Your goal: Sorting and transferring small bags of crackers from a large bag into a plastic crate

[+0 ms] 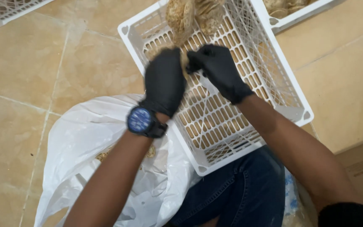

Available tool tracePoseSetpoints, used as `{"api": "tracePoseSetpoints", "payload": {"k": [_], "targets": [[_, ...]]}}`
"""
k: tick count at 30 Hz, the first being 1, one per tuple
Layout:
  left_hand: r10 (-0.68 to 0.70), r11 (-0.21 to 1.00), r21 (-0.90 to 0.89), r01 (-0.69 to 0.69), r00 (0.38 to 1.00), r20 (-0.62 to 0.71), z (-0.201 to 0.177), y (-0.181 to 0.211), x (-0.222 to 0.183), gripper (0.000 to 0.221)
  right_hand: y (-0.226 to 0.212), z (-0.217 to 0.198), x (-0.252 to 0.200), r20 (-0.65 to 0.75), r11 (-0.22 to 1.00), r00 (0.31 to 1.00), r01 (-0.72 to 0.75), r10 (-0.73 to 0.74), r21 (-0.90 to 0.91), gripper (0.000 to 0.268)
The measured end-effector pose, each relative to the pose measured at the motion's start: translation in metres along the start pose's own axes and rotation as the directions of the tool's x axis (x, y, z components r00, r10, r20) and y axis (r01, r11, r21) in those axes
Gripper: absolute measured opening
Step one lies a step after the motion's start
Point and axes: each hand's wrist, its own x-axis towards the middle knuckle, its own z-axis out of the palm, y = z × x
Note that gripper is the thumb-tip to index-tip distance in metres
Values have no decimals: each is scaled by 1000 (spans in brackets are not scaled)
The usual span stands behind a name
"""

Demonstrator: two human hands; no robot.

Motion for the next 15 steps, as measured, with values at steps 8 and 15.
{"api": "tracePoseSetpoints", "payload": {"k": [8,15], "targets": [[-121,992,-49,117,990,-71,1,-70,36,10,-8,15,3,-5,903,903,429,-429,30,9],[45,975,218,47,915,-401,23,-137,76,14,25,41,19,6,801,811,578,-584,-160,54]]}}
